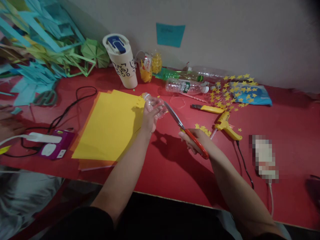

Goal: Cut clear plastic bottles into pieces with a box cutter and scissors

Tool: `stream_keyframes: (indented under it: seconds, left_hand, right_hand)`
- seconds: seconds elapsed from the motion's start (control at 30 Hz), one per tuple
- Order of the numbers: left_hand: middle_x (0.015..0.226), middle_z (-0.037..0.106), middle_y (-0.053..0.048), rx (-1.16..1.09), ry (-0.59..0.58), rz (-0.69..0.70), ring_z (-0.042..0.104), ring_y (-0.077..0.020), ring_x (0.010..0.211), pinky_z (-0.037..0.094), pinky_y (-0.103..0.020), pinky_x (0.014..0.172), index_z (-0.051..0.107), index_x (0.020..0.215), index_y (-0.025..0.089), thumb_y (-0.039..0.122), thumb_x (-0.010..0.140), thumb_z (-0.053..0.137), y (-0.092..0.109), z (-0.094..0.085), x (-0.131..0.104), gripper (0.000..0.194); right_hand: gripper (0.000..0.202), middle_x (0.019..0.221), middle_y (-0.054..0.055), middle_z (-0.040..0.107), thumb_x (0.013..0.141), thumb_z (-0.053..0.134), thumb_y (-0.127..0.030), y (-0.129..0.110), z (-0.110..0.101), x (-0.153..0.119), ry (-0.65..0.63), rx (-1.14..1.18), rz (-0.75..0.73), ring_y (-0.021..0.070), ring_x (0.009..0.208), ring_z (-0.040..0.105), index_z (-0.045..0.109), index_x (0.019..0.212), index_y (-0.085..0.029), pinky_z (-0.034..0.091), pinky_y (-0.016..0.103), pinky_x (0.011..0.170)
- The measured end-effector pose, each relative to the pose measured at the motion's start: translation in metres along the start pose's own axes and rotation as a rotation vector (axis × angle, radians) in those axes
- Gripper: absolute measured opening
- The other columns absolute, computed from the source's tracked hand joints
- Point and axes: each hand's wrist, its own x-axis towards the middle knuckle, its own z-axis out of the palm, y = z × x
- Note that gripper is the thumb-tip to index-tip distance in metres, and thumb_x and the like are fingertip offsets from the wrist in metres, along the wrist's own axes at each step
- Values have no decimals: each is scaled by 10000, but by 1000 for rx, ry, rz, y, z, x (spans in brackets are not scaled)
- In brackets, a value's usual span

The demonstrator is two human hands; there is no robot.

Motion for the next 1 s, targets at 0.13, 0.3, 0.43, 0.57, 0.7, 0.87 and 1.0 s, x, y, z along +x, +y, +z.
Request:
stream_keyframes:
  seconds: [0.13, 0.3, 0.43, 0.57, 0.7, 0.87, 1.0]
  left_hand:
    - [1087, 678, -27, -41, -85, -80, 644, -295, 1169, 514, -520, 992, 588, 967, 278, 206, 583, 807, 1, -3, -1, 448]
    - [1137, 681, -65, -80, -179, -140, 604, -323, 1238, 500, -564, 1017, 598, 933, 255, 358, 609, 757, 6, -2, -2, 375]
    - [1057, 666, -57, 1, -136, -139, 645, -283, 1155, 504, -490, 993, 589, 925, 245, 430, 656, 760, 5, -2, -1, 369]
    - [982, 670, -50, -47, -67, -130, 662, -254, 1084, 510, -447, 982, 580, 882, 228, 346, 673, 712, 5, -4, 0, 273]
    - [941, 689, -48, -165, -27, -106, 670, -243, 1081, 512, -444, 1016, 596, 887, 234, 320, 676, 658, 7, -8, 3, 236]
    - [918, 693, -49, -163, -35, -91, 690, -238, 1053, 502, -459, 1070, 611, 887, 221, 254, 633, 611, 4, -16, 7, 256]
    - [935, 701, -55, -146, -59, -92, 673, -259, 1120, 496, -475, 1081, 608, 904, 223, 215, 619, 611, 2, -19, 10, 285]
  right_hand:
    - [569, 424, -67, 433, 783, 519, -783, 11, -3, 6, 15, 4, -17, 106, 335, 441, 477, 662, -229, 378, 248, 410]
    - [587, 428, -60, 440, 742, 543, -808, 9, -1, 7, 8, -78, 33, 121, 346, 463, 488, 672, -228, 374, 257, 416]
    - [619, 462, -55, 465, 704, 535, -843, 0, -2, 3, -22, -129, 48, 131, 357, 494, 468, 664, -229, 396, 271, 448]
    - [637, 476, -48, 463, 709, 482, -871, -3, -10, -2, -77, -196, -44, 133, 403, 490, 421, 656, -240, 376, 268, 475]
    - [631, 531, -30, 475, 706, 508, -865, 0, -19, -3, -97, -321, -142, 133, 472, 463, 410, 665, -243, 338, 265, 498]
    - [623, 558, -4, 482, 774, 452, -844, 5, -18, 2, 7, -481, -123, 146, 514, 439, 380, 618, -245, 325, 281, 532]
    - [608, 577, 5, 500, 797, 450, -821, 8, -19, 4, 12, -524, -127, 149, 525, 438, 381, 618, -244, 314, 281, 535]
